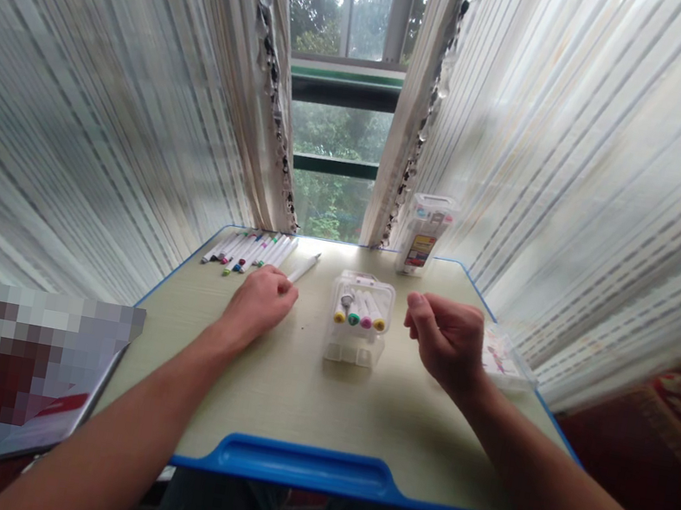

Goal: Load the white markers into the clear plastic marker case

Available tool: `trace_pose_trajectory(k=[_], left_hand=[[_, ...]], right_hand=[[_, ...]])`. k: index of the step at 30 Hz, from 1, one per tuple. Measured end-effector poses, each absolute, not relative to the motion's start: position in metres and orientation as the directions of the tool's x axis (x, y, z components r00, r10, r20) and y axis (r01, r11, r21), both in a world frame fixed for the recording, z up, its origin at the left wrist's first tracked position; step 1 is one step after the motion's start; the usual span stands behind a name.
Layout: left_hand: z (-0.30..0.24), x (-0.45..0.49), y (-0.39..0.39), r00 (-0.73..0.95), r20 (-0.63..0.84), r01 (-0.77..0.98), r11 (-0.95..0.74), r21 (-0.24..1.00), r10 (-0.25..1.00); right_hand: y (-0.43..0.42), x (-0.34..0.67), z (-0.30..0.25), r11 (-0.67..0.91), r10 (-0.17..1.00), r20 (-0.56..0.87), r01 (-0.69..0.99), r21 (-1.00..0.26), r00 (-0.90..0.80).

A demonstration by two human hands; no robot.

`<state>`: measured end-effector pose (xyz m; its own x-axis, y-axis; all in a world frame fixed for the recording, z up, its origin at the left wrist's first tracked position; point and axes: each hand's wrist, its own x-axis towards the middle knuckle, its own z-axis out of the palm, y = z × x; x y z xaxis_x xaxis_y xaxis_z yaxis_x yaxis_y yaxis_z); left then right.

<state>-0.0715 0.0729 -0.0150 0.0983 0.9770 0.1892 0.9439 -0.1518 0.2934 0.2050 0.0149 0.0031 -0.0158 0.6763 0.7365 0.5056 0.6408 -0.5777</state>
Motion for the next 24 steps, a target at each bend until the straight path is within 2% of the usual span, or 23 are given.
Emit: trace_pose_trajectory(k=[9,14,20,24], left_hand=[[-0.018,-0.074,0.072,0.079,0.111,0.927,-0.114,0.359,0.991],[-0.023,-0.076,0.074,0.068,0.127,0.9,-0.116,0.42,0.99],[-0.021,-0.077,0.08,-0.045,0.246,0.776,-0.121,0.62,0.968],[-0.017,-0.075,0.08,-0.18,0.373,0.553,-0.219,0.804,0.91]], right_hand=[[0.014,0.206,0.001,0.646,0.675,0.737,0.518,-0.561,-0.043],[0.014,0.206,0.003,0.651,0.667,0.744,0.524,-0.549,-0.048],[0.012,0.206,0.003,0.652,0.663,0.747,0.524,-0.548,-0.045],[0.012,0.207,0.003,0.655,0.659,0.751,0.518,-0.551,-0.034]])
